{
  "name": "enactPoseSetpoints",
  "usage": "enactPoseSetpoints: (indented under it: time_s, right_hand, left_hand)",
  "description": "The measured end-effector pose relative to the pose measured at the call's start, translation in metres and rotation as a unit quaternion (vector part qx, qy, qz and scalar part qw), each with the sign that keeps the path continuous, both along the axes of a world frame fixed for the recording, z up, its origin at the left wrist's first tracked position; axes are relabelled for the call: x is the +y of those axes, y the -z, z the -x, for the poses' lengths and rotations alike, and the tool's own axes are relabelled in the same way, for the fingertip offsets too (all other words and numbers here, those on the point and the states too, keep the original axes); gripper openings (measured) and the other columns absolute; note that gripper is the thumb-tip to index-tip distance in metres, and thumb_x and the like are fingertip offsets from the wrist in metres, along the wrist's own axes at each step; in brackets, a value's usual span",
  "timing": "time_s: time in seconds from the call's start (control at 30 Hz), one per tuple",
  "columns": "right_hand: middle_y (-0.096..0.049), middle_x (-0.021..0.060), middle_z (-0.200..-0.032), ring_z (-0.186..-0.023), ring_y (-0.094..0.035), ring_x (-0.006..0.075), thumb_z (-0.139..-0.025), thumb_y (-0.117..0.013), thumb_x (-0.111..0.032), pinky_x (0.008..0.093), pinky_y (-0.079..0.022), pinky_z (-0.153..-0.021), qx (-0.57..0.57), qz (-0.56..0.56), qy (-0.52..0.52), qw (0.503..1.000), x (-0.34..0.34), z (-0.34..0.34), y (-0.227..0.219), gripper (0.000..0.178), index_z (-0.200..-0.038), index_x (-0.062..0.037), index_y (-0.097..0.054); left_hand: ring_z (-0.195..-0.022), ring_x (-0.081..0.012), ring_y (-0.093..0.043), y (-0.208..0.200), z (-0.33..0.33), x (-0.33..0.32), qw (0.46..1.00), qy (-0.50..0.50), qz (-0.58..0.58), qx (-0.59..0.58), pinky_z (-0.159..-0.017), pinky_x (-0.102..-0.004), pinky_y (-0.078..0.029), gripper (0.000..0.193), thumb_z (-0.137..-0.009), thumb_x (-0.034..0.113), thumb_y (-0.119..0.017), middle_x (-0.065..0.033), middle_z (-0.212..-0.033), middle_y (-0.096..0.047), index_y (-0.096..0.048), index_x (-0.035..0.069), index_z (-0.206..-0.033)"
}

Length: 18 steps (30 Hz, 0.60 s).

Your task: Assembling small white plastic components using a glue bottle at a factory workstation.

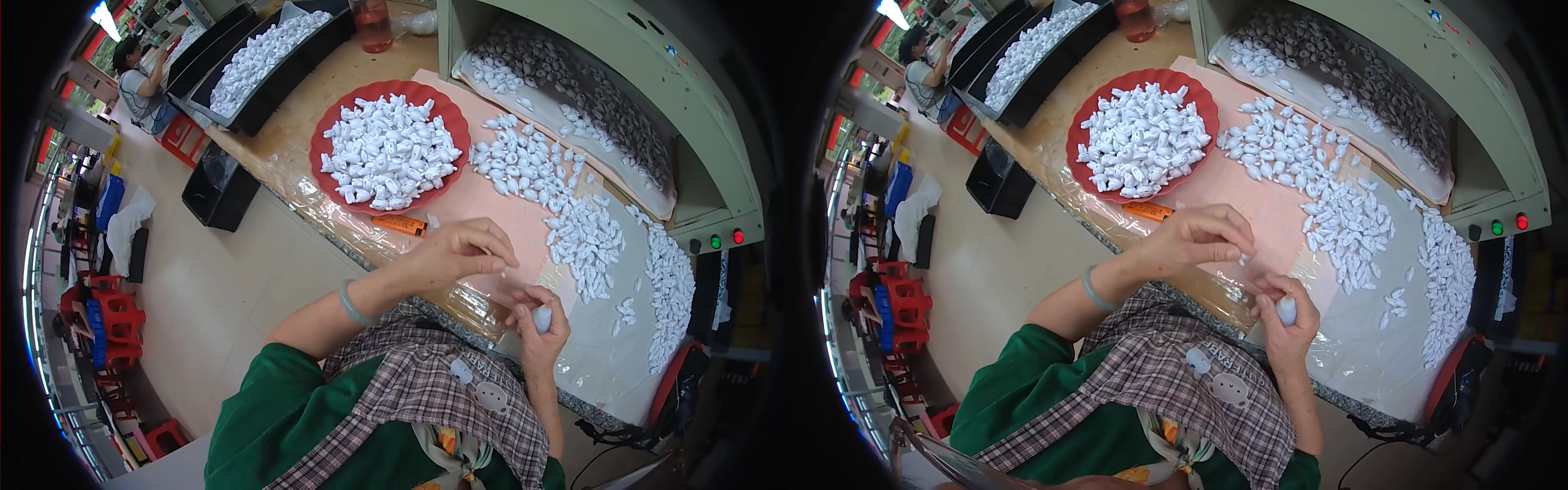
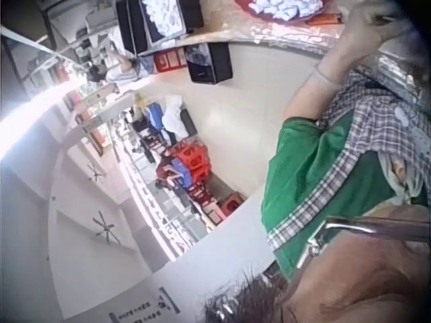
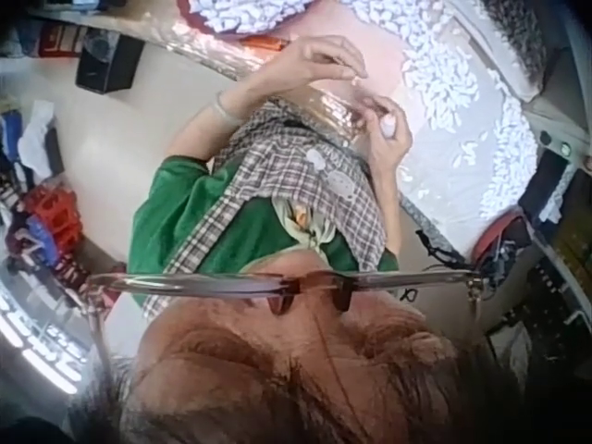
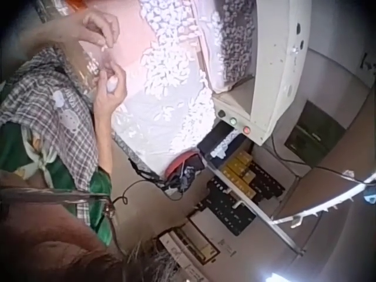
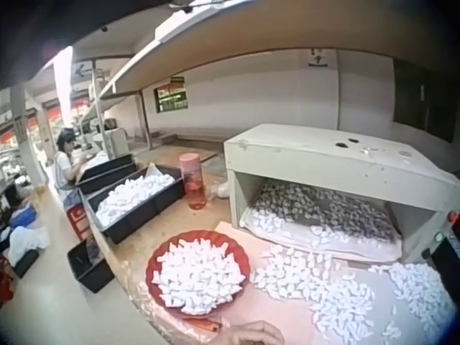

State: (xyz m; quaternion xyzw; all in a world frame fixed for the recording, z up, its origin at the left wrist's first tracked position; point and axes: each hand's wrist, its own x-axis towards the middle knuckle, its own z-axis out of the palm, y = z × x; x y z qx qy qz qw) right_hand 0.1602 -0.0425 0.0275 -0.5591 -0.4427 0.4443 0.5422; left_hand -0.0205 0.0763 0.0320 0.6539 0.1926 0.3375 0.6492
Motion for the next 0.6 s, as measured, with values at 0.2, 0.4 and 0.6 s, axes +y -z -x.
enactPoseSetpoints:
  time_s: [0.2, 0.4, 0.6]
  right_hand:
    - [-0.056, 0.0068, -0.083, -0.066, -0.054, 0.0115, -0.082, -0.063, 0.004, 0.0205, -0.043, -0.056, -0.102, -0.119, 0.019, 0.988, 0.001, 0.000, 0.006, 0.013, -0.094, 0.0015, -0.059]
    - [-0.057, 0.0108, -0.083, -0.071, -0.055, 0.0207, -0.073, -0.066, 0.008, 0.0282, -0.045, -0.061, -0.271, -0.219, 0.010, 0.937, -0.005, 0.001, 0.015, 0.020, -0.089, -0.0008, -0.059]
    - [-0.058, 0.0143, -0.081, -0.069, -0.058, 0.0286, -0.065, -0.067, 0.009, 0.0322, -0.047, -0.058, -0.352, -0.235, -0.010, 0.906, -0.005, -0.002, 0.019, 0.025, -0.087, -0.0016, -0.059]
  left_hand:
    - [-0.096, -0.0109, -0.059, 0.013, -0.019, -0.032, 0.965, 0.048, 0.249, -0.071, -0.083, -0.0238, -0.049, 0.018, -0.082, -0.003, -0.065, -0.0057, -0.100, -0.060, -0.062, -0.001, -0.100]
    - [-0.087, -0.0106, -0.062, 0.018, -0.022, -0.037, 0.935, 0.077, 0.333, -0.094, -0.079, -0.0226, -0.050, 0.019, -0.082, -0.002, -0.067, -0.0068, -0.095, -0.065, -0.061, -0.002, -0.100]
    - [-0.085, -0.0112, -0.063, 0.010, -0.018, -0.038, 0.972, 0.017, 0.234, -0.019, -0.076, -0.0229, -0.051, 0.016, -0.085, 0.002, -0.064, -0.0069, -0.093, -0.065, -0.061, -0.001, -0.101]
